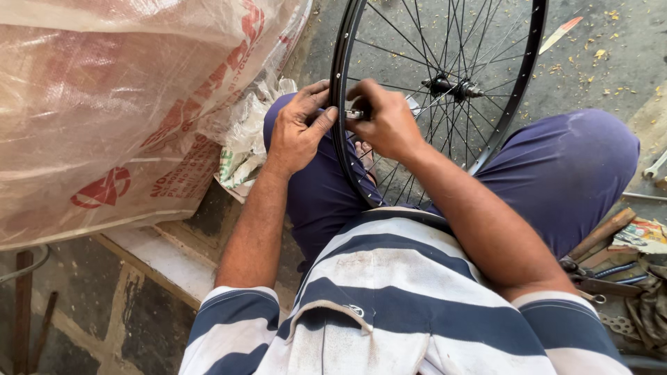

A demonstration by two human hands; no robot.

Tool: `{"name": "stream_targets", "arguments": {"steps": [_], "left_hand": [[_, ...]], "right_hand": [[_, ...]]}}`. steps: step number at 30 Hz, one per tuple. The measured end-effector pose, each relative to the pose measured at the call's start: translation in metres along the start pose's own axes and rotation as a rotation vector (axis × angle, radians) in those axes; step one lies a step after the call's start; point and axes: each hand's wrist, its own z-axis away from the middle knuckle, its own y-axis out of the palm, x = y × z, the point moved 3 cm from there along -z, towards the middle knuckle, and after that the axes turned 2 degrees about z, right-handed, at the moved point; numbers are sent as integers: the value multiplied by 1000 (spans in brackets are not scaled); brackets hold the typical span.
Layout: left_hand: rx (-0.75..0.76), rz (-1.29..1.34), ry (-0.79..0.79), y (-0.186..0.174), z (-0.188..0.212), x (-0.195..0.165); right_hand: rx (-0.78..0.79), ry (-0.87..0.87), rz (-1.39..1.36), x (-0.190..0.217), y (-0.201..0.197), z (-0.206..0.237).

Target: The person sits on the floor holding a bicycle wheel across their lap. They work around the rim and spokes by hand, then repeatedly rub the rim with a small white block while rotating the wheel to work along its surface.

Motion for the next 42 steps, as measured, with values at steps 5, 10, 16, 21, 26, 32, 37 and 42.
{"name": "stream_targets", "arguments": {"steps": [5,10,16,21,26,32,37,42], "left_hand": [[-1,-10,24,0,-1,-3],[8,17,8,0,0,-4],[3,-12,13,1,-3,-9],[13,12,92,0,-3,-11],[-21,155,-58,-4,-55,-10],[91,431,-137,1,-93,-11],[108,324,-137,-3,-31,-2],[130,147,13,-8,-8,-4]], "right_hand": [[94,-190,-462,5,-2,-1],[37,12,-103,-3,0,-3],[137,-32,-610,6,-7,-2],[70,-39,-114,8,-7,-6],[17,-313,-90,13,1,2],[-69,-369,46,18,-11,13],[-355,-519,82,25,-31,35],[-219,-513,79,18,-15,19]]}}
